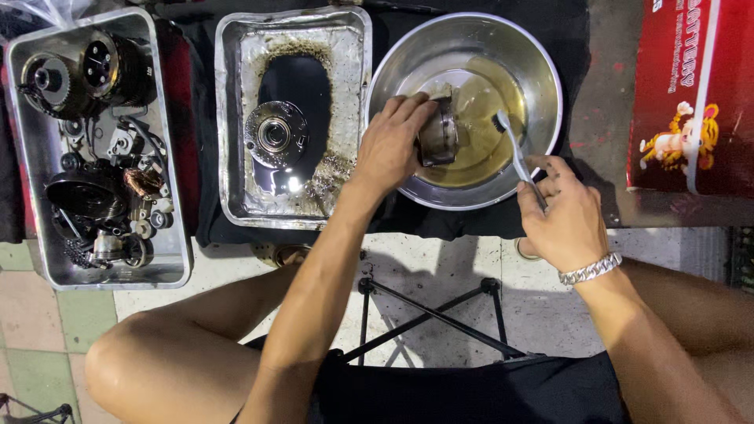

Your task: The person scrubs a dark mechanical part with a toothbrush in a metal tray containing dark liquid. They then transfer the part to a metal bowl with clear liquid and continue scrubbing it with the toothbrush.

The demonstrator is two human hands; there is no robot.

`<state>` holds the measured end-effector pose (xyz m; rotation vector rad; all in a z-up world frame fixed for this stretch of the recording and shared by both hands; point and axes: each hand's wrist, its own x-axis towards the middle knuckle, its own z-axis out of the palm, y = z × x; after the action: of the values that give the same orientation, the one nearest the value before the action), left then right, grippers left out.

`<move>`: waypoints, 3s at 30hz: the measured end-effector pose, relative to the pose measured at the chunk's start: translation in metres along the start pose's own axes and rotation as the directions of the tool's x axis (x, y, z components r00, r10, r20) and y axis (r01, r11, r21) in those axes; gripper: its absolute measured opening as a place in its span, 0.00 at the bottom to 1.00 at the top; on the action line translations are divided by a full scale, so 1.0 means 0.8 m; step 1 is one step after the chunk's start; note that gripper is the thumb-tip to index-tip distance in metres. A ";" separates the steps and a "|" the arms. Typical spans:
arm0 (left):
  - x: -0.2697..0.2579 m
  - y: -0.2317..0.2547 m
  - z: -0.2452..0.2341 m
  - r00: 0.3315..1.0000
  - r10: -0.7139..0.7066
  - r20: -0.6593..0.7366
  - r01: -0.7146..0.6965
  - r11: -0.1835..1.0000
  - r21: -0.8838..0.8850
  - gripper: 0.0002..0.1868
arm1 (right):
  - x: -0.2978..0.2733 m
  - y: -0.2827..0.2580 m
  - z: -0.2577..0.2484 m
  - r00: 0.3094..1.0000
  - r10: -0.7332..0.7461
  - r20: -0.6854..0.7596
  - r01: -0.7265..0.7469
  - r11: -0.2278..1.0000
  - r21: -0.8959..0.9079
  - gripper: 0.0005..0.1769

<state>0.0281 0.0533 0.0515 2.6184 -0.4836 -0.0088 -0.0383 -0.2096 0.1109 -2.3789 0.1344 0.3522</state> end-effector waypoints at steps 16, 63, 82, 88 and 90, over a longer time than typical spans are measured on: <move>0.038 -0.002 0.015 0.995 0.077 0.070 -0.086 0.986 0.141 0.42 | 0.002 -0.019 -0.009 0.992 0.113 0.058 -0.116 0.992 0.042 0.19; 0.019 -0.004 0.013 0.992 -0.027 0.123 0.022 0.999 0.041 0.41 | 0.030 -0.026 0.058 0.995 -0.046 0.087 0.047 0.999 -0.008 0.20; 0.069 -0.018 0.017 0.997 -0.060 0.048 0.054 0.992 0.112 0.42 | 0.076 -0.005 0.089 1.000 0.020 0.020 -0.018 0.995 -0.099 0.23; 0.065 -0.023 0.023 1.000 -0.012 0.013 0.010 0.992 0.123 0.43 | 0.099 -0.026 0.092 1.000 0.013 0.013 -0.012 0.995 -0.094 0.25; 0.064 -0.026 0.027 1.000 -0.021 0.007 0.020 0.993 0.117 0.43 | 0.100 -0.026 0.100 1.000 -0.013 0.012 0.014 0.998 -0.069 0.24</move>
<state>0.0813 0.0436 0.0267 2.7387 -0.4738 0.0025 0.0249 -0.1401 0.0446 -2.4441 0.1029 0.3692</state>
